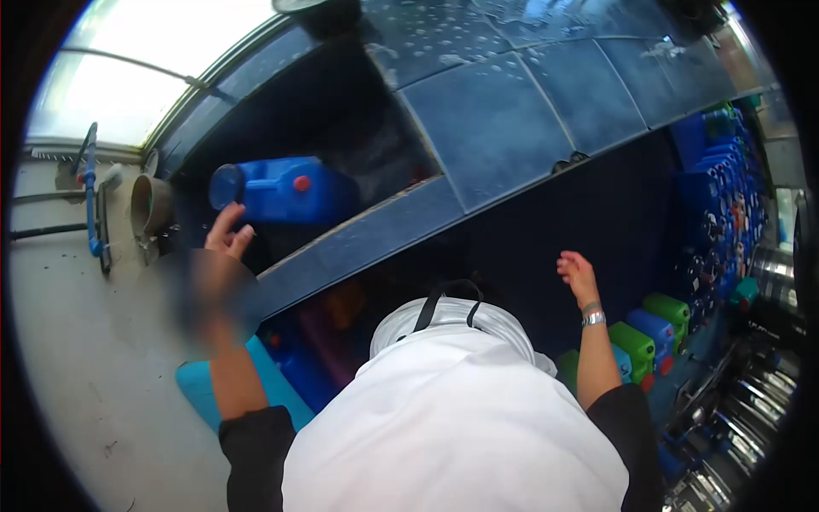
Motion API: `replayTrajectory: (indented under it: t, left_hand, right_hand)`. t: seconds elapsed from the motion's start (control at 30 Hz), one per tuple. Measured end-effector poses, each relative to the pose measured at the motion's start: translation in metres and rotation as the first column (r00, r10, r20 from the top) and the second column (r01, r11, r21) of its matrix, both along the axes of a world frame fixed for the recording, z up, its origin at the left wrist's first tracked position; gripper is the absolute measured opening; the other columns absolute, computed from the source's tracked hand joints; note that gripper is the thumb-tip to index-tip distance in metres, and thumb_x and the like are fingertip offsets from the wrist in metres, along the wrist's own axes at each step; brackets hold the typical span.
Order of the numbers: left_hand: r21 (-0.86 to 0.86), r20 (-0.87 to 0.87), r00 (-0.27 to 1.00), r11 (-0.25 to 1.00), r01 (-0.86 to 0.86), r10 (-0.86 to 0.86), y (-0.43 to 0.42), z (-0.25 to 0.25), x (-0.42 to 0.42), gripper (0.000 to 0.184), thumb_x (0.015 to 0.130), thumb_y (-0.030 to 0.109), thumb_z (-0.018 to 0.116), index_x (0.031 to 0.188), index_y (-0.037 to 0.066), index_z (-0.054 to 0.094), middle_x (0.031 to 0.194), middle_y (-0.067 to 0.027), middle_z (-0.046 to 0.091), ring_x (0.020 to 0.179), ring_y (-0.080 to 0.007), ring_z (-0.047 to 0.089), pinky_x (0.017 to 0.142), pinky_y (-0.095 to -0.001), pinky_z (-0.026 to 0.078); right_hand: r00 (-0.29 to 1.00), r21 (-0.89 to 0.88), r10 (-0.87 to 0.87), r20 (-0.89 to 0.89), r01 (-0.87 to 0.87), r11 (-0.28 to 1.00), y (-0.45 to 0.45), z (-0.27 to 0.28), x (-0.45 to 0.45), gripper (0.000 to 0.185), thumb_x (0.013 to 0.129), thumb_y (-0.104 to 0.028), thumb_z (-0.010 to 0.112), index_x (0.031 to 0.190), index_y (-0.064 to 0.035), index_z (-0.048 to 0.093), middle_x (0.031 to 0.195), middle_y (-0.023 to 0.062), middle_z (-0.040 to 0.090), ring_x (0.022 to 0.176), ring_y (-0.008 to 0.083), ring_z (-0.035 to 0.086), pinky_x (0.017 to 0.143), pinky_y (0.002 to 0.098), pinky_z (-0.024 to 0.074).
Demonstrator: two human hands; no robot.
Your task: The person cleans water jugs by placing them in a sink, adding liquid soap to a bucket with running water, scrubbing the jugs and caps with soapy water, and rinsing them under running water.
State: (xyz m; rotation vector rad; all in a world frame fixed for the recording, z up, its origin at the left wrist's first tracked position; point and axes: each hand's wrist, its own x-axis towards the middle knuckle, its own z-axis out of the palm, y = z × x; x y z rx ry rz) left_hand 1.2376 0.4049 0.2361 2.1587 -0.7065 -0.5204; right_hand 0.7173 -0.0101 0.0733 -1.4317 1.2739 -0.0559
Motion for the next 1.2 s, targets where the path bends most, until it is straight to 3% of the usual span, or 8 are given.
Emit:
replayTrajectory:
  t: [0.13, 0.27, 0.37, 0.67, 0.77, 1.0, 1.07, 1.2]
  left_hand:
    - [-0.083, -0.483, 0.875, 0.996, -0.037, -0.008, -0.051, -0.056, -0.136, 0.028, 0.091, 0.022, 0.056, 0.112, 0.003, 0.060, 0.105, -0.0053, 0.062, 0.095, -0.0145, 0.058, 0.078, -0.0275, 0.047]
    - [0.364, -0.739, 0.636, 0.927, 0.096, 0.224, -0.066, -0.143, -0.221, 0.029, 0.091, 0.028, 0.055, 0.107, 0.006, 0.063, 0.100, -0.0060, 0.064, 0.090, -0.0149, 0.060, 0.074, -0.0299, 0.050]
    - [0.518, -0.678, 0.647, 0.398, 0.757, -0.347, -0.026, -0.243, -0.252, 0.034, 0.088, 0.034, 0.055, 0.108, 0.007, 0.063, 0.100, -0.0115, 0.065, 0.091, -0.0213, 0.062, 0.076, -0.0346, 0.050]
    - [0.265, -0.608, 0.269, 0.129, 0.956, -0.747, -0.275, -0.274, -0.274, 0.040, 0.086, 0.038, 0.053, 0.115, 0.011, 0.060, 0.101, -0.0149, 0.065, 0.094, -0.0290, 0.062, 0.081, -0.0373, 0.048]
    - [0.311, -0.606, 0.293, 0.118, 0.943, -0.740, -0.412, -0.248, -0.291, 0.039, 0.086, 0.036, 0.054, 0.115, 0.010, 0.060, 0.100, -0.0140, 0.066, 0.092, -0.0274, 0.063, 0.081, -0.0363, 0.048]
    - [0.340, -0.572, 0.204, -0.004, 0.940, -0.794, -0.639, -0.246, -0.359, 0.037, 0.086, 0.033, 0.057, 0.111, 0.006, 0.062, 0.099, -0.0101, 0.067, 0.088, -0.0218, 0.063, 0.079, -0.0335, 0.049]
    - [0.237, -0.505, 0.157, 0.039, 0.971, -0.849, -0.670, -0.232, -0.375, 0.037, 0.088, 0.035, 0.056, 0.110, 0.006, 0.063, 0.101, -0.0119, 0.066, 0.093, -0.0226, 0.062, 0.084, -0.0333, 0.047]
    - [0.306, -0.396, 0.393, 0.284, 0.909, -0.830, -0.702, -0.221, -0.403, 0.035, 0.088, 0.035, 0.056, 0.107, 0.007, 0.063, 0.101, -0.0140, 0.065, 0.095, -0.0271, 0.061, 0.085, -0.0370, 0.047]
  right_hand:
    - [0.849, 0.183, -0.468, -0.246, 0.514, 0.838, 0.033, -0.076, -0.236, 0.014, 0.088, -0.021, 0.052, 0.100, -0.0135, 0.057, 0.080, 0.0000, 0.059, 0.059, 0.0062, 0.052, 0.045, 0.0210, 0.0386]
    - [0.548, 0.230, -0.636, -0.544, 0.826, 0.515, 0.120, -0.091, -0.393, 0.029, 0.085, -0.025, 0.047, 0.107, -0.0089, 0.058, 0.076, 0.0045, 0.059, 0.056, 0.0175, 0.053, 0.044, 0.0322, 0.0377]
    - [0.577, 0.239, -0.555, -0.599, 0.790, 0.565, 0.136, -0.107, -0.425, 0.029, 0.085, -0.023, 0.050, 0.107, -0.0084, 0.061, 0.073, 0.0054, 0.060, 0.058, 0.0178, 0.055, 0.046, 0.0361, 0.0398]
    - [0.775, -0.183, -0.549, -0.313, 0.518, 0.836, 0.017, -0.070, -0.334, 0.016, 0.082, -0.020, 0.060, 0.088, -0.0069, 0.067, 0.077, 0.0042, 0.064, 0.075, 0.0153, 0.062, 0.066, 0.0304, 0.0499]
    - [0.720, 0.051, -0.694, 0.017, 0.693, 0.719, -0.018, -0.087, -0.338, 0.017, 0.085, -0.021, 0.058, 0.093, -0.0085, 0.066, 0.079, 0.0038, 0.064, 0.073, 0.0139, 0.061, 0.062, 0.0271, 0.0495]
    - [0.483, 0.131, -0.861, -0.158, 0.874, 0.467, -0.065, -0.056, -0.381, 0.016, 0.086, -0.020, 0.055, 0.091, -0.0076, 0.064, 0.076, 0.0027, 0.062, 0.063, 0.0119, 0.058, 0.051, 0.0251, 0.0453]
    - [0.366, 0.158, -0.929, 0.053, 0.915, 0.370, -0.069, -0.072, -0.397, 0.010, 0.084, -0.015, 0.060, 0.082, -0.0055, 0.062, 0.067, 0.0040, 0.059, 0.057, 0.0127, 0.056, 0.050, 0.0292, 0.0459]
    - [0.736, 0.369, -0.664, -0.134, 0.659, 0.656, -0.122, -0.129, -0.443, 0.012, 0.085, -0.013, 0.057, 0.077, -0.0058, 0.059, 0.063, 0.0055, 0.058, 0.052, 0.0156, 0.054, 0.046, 0.0311, 0.0436]
